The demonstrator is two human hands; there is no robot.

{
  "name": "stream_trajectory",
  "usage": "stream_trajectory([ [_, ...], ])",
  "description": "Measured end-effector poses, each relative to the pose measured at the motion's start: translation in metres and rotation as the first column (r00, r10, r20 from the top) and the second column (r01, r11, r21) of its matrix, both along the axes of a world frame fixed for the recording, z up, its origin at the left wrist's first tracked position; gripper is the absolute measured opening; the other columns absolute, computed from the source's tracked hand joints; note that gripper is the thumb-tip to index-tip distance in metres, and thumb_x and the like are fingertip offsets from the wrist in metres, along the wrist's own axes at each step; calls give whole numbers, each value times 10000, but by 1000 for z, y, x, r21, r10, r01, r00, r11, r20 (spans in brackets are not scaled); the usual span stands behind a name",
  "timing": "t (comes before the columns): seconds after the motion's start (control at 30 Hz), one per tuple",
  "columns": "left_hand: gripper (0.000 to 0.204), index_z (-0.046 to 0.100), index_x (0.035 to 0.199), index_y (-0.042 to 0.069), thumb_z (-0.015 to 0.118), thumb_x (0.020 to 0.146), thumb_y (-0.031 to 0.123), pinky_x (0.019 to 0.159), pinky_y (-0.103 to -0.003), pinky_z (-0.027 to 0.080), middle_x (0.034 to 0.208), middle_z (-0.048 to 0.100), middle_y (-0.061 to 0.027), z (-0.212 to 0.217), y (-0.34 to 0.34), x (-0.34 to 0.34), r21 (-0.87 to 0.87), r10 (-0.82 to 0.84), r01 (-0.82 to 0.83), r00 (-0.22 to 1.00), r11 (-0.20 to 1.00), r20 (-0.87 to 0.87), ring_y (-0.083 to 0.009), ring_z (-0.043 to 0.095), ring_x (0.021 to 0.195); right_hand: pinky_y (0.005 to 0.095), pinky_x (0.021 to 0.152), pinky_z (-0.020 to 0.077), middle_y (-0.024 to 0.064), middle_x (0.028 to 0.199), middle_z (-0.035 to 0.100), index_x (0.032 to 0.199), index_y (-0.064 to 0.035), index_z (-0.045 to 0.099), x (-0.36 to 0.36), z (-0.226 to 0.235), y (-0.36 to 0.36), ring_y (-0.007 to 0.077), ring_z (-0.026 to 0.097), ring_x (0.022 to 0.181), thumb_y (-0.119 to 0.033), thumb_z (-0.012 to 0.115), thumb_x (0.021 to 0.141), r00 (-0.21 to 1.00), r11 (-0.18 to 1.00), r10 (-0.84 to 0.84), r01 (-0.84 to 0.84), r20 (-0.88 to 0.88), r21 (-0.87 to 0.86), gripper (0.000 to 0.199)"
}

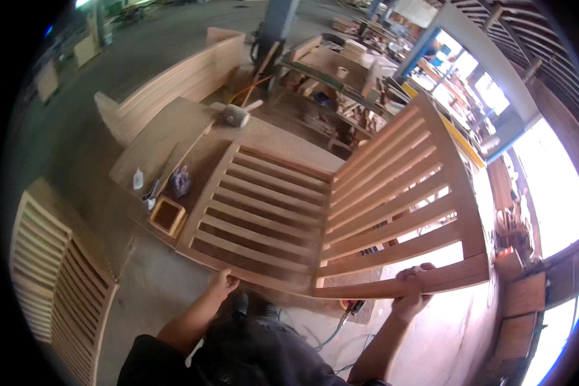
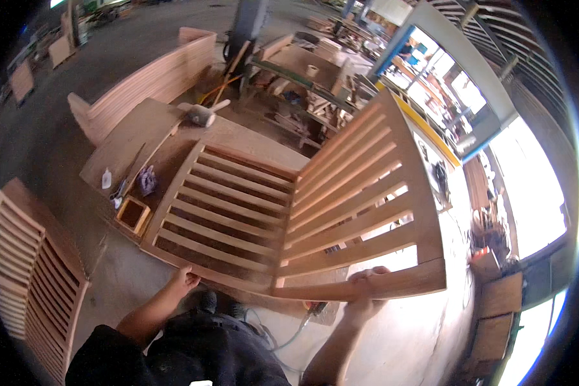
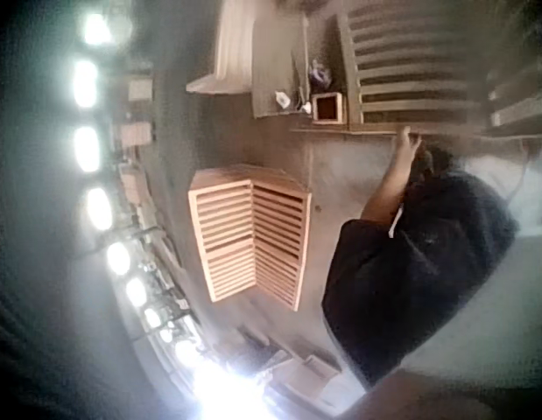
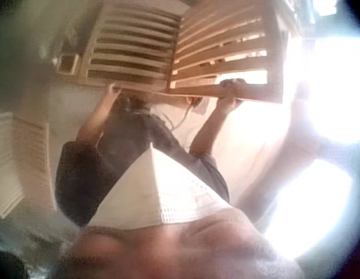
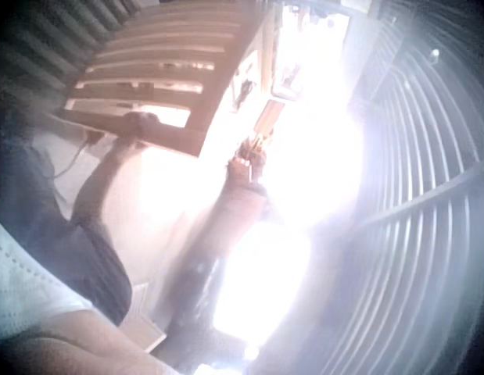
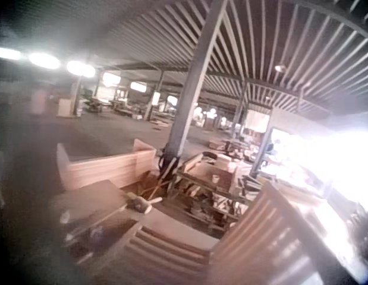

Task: The person sands a wooden chair frame with a handheld rotary sander, focusing on edges and slats. They reposition the chair multiple times to access different sides and then apply a liquid from a small bottle to the sanded surfaces while continuing to sand.

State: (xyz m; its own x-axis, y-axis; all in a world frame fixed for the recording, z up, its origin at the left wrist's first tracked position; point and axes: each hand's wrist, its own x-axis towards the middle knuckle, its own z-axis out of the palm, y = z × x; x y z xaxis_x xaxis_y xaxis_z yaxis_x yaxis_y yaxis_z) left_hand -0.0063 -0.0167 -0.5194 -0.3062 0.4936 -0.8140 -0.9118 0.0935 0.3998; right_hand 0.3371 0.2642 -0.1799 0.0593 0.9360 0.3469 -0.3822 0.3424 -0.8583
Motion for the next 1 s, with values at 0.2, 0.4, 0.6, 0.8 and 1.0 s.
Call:
stream_trajectory([
  [0.2,251,681,1029,35,662,1031,285,717,-355,604,863,753,-82,142,68,12,-158,-514,516,678,842,-525,-190,713,744,411,891,557,106,1122,639,1300,-21,574,44,-59,-39,248,654,1016,-125,801,831,974,994,105,-107,203,3,532],
  [0.4,205,687,1089,34,642,1095,235,769,-256,532,970,716,-45,325,199,56,234,103,679,228,696,-968,-93,636,856,488,1137,462,225,1437,607,1410,-66,626,108,-121,2,400,532,1388,-415,917,762,216,980,146,-164,965,-111,791],
  [0.6,207,706,1181,8,643,1057,162,985,-398,536,1152,749,-134,484,283,164,40,535,873,-262,487,-803,-267,703,1103,530,1040,534,222,1404,590,1458,-194,540,98,-274,-23,436,592,1297,-487,906,733,240,875,131,427,962,-226,862],
  [0.8,452,683,781,51,503,1109,304,1117,-448,437,854,688,-117,498,366,201,-243,592,869,-476,432,-650,-309,673,1077,523,951,582,199,1364,607,1451,-271,546,90,-276,-5,446,669,1156,-375,896,736,315,752,239,539,919,-380,803],
  [1.0,500,597,613,82,529,1068,277,892,-406,447,666,607,-82,498,372,211,-151,549,904,-367,399,-751,-293,599,787,320,791,609,56,1093,653,1356,-81,546,156,-257,4,185,674,938,-97,891,773,981,756,101,34,167,-654,678],
])
